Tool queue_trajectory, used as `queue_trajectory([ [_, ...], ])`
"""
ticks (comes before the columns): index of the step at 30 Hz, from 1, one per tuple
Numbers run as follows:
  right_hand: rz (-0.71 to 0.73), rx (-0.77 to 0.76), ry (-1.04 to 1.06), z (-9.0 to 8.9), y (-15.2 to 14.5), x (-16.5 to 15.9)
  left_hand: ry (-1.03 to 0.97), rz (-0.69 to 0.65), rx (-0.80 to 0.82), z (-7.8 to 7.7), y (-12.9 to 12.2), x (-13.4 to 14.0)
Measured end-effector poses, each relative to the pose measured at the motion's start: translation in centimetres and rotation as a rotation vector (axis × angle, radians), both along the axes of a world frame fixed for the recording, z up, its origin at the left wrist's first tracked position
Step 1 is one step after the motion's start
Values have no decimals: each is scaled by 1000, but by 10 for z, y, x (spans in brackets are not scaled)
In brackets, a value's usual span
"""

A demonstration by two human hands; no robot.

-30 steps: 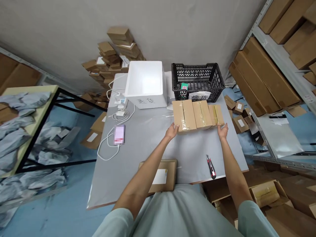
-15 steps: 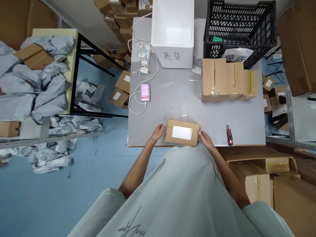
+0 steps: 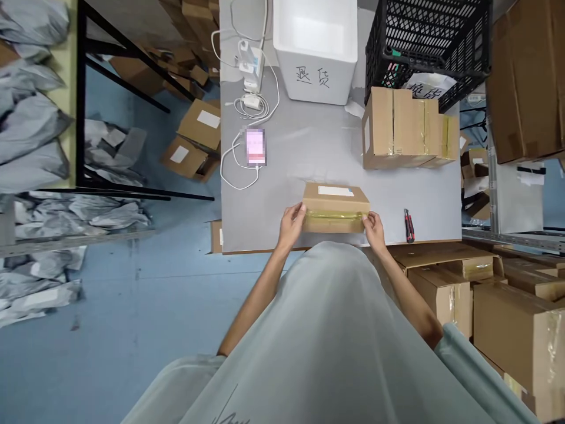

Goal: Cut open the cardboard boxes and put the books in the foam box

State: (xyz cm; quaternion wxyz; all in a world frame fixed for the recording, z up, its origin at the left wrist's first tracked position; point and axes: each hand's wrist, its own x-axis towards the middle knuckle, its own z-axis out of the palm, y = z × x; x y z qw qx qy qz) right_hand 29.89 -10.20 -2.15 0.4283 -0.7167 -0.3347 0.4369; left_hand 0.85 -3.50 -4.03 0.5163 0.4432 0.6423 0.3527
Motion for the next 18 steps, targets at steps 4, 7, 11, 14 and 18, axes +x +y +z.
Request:
queue_trajectory([
  [4,-1,57,-13,0,-5,-1,-11,16,1,-1,-14,1],
  [7,48,31,-73,-1,0,7,37,-5,-23,-6,-17,-1],
  [11,93,-14,-101,-11,5,15,92,7,-68,-19,-14,-1],
  [14,123,-19,-85,-24,8,20,104,34,-119,-29,-8,4],
  [18,212,-41,-167,-39,13,69,87,50,-167,-34,4,10],
])
